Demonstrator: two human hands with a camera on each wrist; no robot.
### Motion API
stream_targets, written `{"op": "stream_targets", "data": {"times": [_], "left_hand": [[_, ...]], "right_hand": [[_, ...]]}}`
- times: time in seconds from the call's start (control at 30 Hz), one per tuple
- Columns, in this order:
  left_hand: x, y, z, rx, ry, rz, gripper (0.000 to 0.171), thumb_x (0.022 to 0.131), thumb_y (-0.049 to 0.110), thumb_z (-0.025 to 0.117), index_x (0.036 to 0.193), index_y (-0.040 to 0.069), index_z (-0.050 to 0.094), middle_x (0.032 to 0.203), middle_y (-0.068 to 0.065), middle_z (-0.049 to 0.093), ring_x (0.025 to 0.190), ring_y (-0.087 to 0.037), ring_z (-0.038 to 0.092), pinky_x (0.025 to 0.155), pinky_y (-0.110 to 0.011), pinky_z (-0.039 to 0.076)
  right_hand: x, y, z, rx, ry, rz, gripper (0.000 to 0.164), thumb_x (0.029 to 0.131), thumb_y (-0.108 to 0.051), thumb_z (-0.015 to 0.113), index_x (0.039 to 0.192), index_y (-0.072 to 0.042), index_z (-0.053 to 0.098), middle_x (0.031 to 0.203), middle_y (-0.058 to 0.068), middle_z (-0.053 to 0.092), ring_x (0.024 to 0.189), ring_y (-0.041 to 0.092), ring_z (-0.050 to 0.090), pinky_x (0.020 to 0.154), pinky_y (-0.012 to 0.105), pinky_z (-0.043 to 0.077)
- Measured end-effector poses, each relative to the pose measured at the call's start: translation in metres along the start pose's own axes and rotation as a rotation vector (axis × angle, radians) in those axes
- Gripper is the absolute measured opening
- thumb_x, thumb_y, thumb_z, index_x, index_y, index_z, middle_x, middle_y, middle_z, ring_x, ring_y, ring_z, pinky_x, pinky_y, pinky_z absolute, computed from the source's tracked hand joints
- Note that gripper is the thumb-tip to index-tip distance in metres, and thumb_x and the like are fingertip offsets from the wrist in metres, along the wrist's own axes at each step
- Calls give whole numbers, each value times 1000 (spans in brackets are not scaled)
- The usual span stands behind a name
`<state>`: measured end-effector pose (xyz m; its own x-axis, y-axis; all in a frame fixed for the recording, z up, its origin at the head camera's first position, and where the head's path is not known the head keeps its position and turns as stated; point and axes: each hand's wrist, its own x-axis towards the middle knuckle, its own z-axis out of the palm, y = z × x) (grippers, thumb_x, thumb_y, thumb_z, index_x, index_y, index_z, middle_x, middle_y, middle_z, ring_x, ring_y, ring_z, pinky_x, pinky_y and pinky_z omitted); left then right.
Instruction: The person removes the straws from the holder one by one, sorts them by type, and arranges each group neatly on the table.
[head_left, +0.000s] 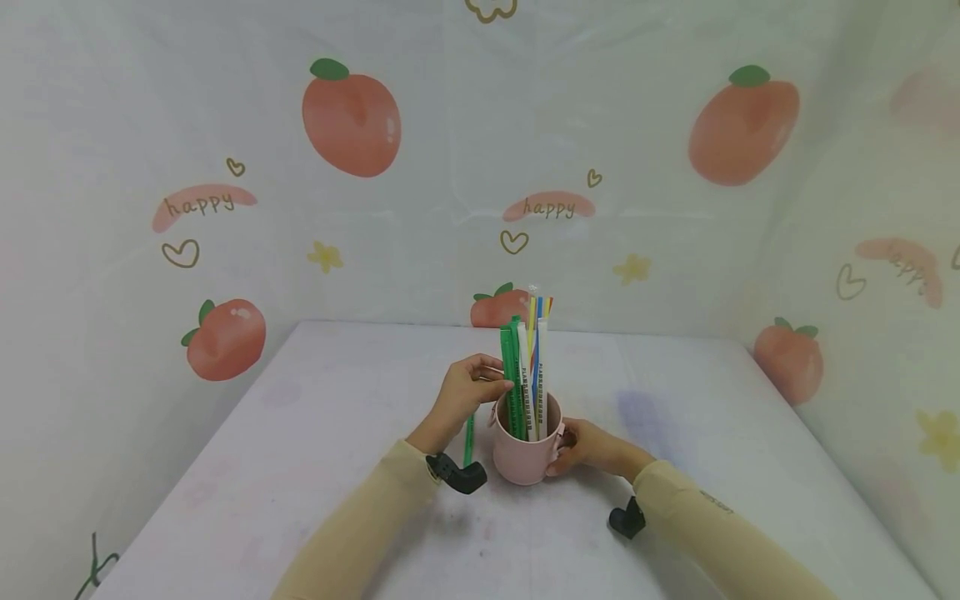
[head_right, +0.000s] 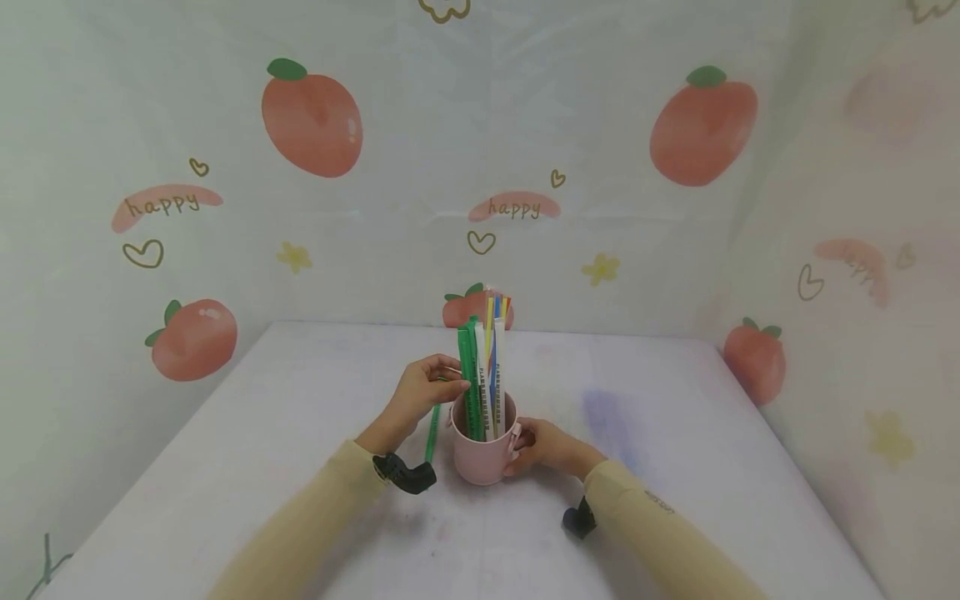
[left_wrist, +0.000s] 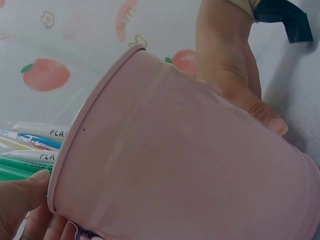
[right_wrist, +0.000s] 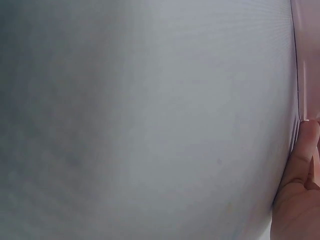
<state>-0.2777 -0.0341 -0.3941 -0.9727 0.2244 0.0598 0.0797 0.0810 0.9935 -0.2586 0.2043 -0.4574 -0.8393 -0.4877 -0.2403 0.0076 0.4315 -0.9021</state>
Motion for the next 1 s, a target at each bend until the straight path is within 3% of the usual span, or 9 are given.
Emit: {"op": "stream_targets", "data": {"times": [0.53, 1.0], "left_hand": [[0, 0, 1, -7, 11, 47, 30, 80, 15, 74, 104, 3, 61, 93, -10, 62, 81, -17, 62, 75, -30, 54], [4, 7, -5, -106, 31, 75, 27, 80, 10, 73, 101, 1, 61, 88, -11, 61, 79, -19, 64, 76, -35, 55]], "right_hand": [[2, 3, -1, 2, 2, 6, 56, 67, -9, 82, 113, 0, 53, 92, 5, 51, 87, 19, 46, 75, 28, 40], [0, 0, -2, 2, -1, 0, 51, 67, -9, 83, 108, -1, 54, 86, 4, 50, 83, 17, 47, 73, 27, 40]]}}
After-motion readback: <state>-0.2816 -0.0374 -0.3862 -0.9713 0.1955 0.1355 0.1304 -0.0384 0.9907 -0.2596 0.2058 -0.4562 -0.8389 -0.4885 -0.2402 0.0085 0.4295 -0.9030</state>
